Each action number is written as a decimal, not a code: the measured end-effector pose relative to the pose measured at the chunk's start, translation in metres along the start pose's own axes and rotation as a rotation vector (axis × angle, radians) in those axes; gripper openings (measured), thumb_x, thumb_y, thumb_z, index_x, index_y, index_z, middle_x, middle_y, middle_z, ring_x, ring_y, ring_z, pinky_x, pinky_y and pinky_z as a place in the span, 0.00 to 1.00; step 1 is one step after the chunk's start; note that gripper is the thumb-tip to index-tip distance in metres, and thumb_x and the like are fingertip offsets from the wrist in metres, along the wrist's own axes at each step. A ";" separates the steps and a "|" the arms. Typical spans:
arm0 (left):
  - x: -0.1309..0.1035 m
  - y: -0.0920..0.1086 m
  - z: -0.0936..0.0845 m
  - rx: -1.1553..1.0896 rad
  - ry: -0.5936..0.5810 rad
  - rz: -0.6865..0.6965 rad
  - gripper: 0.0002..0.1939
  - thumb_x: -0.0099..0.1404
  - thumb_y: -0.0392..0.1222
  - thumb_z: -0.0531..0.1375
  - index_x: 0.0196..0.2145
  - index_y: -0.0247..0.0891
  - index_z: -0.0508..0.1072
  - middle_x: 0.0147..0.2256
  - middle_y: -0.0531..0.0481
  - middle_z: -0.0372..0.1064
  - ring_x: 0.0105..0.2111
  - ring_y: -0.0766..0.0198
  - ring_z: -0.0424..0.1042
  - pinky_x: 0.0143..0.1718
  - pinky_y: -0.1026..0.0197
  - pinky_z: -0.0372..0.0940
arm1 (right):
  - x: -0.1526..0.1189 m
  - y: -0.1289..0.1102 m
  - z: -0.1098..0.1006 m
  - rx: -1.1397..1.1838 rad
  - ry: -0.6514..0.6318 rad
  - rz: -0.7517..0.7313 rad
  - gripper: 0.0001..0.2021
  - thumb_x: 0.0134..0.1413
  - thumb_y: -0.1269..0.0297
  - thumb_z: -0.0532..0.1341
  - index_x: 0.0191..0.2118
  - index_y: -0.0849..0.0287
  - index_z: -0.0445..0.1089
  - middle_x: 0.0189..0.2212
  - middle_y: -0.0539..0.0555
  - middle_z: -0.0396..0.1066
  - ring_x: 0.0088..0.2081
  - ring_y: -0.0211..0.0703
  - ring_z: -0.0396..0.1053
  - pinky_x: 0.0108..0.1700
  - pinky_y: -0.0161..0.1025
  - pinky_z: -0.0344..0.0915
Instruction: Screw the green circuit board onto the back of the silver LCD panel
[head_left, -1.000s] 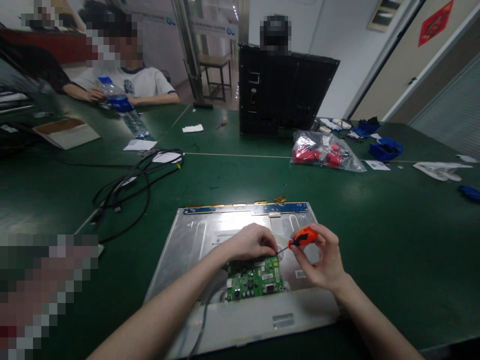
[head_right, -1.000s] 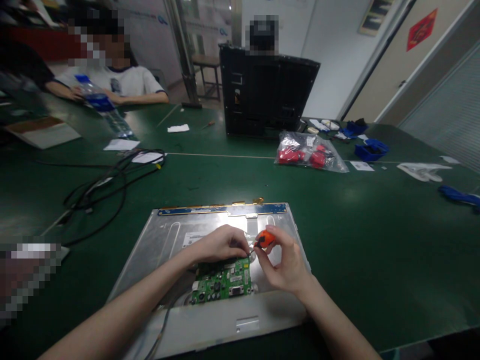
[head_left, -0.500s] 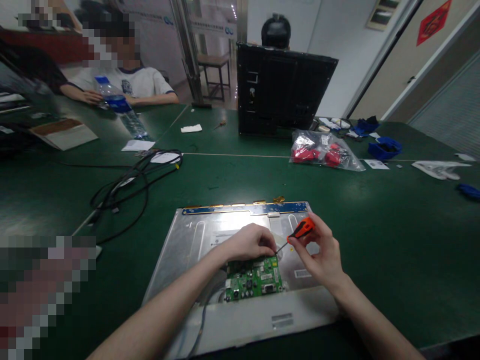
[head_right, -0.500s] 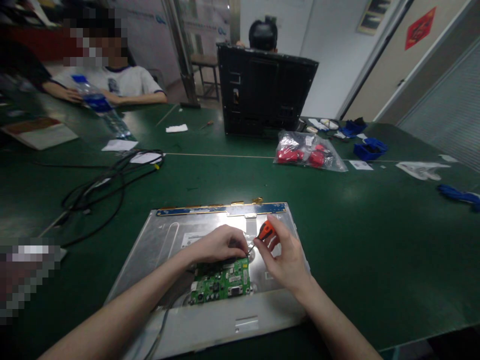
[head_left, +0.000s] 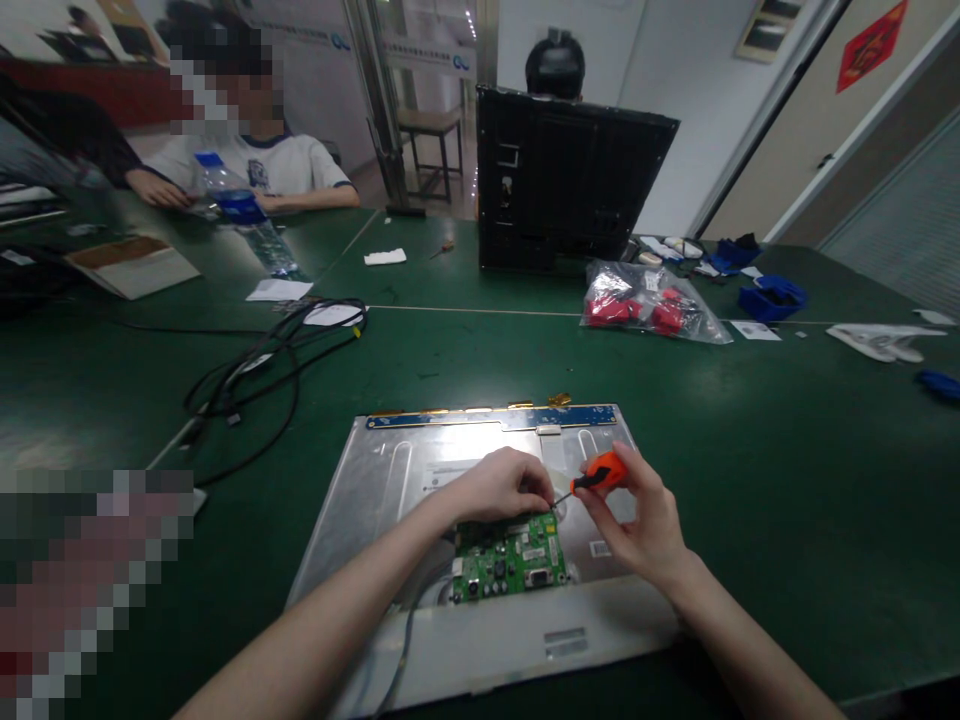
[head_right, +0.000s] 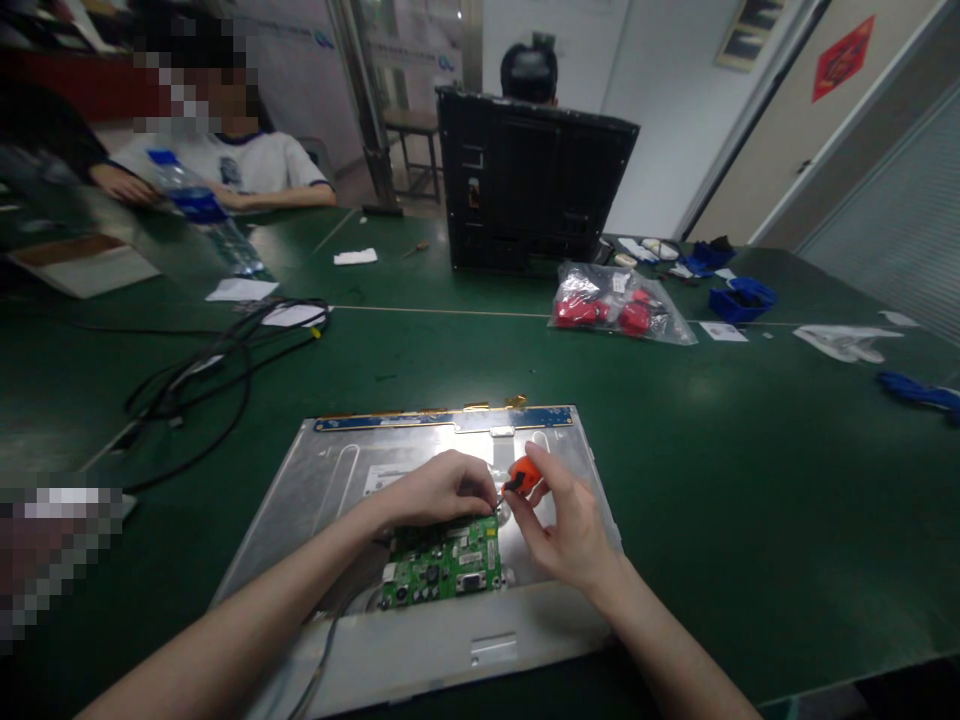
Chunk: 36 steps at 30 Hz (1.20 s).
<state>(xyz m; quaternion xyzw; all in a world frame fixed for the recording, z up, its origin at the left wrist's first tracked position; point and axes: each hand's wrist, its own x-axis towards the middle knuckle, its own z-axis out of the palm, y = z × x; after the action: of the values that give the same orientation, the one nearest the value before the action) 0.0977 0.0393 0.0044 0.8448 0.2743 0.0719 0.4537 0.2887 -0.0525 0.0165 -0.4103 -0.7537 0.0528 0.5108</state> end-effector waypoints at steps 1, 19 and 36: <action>0.000 0.000 0.000 -0.001 0.000 0.001 0.05 0.58 0.32 0.64 0.33 0.36 0.80 0.29 0.52 0.75 0.30 0.64 0.71 0.33 0.66 0.60 | 0.000 0.001 0.001 -0.004 0.005 -0.015 0.34 0.57 0.74 0.60 0.66 0.52 0.49 0.34 0.52 0.70 0.27 0.39 0.70 0.29 0.37 0.73; 0.001 -0.002 0.000 0.017 -0.002 0.041 0.07 0.58 0.31 0.63 0.35 0.36 0.80 0.30 0.50 0.75 0.31 0.64 0.72 0.33 0.66 0.61 | -0.005 0.003 0.002 0.035 -0.038 0.007 0.37 0.55 0.76 0.59 0.67 0.54 0.42 0.34 0.53 0.71 0.27 0.39 0.69 0.29 0.38 0.72; 0.000 0.002 -0.001 0.017 0.005 0.023 0.06 0.58 0.32 0.63 0.33 0.36 0.80 0.30 0.51 0.75 0.31 0.63 0.72 0.33 0.66 0.61 | -0.002 0.002 0.001 0.014 -0.060 -0.022 0.38 0.56 0.75 0.58 0.67 0.53 0.40 0.39 0.56 0.70 0.26 0.36 0.67 0.28 0.38 0.72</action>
<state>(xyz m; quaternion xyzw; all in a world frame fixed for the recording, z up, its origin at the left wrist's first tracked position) 0.0984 0.0390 0.0064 0.8516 0.2664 0.0770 0.4448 0.2896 -0.0525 0.0133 -0.3965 -0.7727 0.0646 0.4915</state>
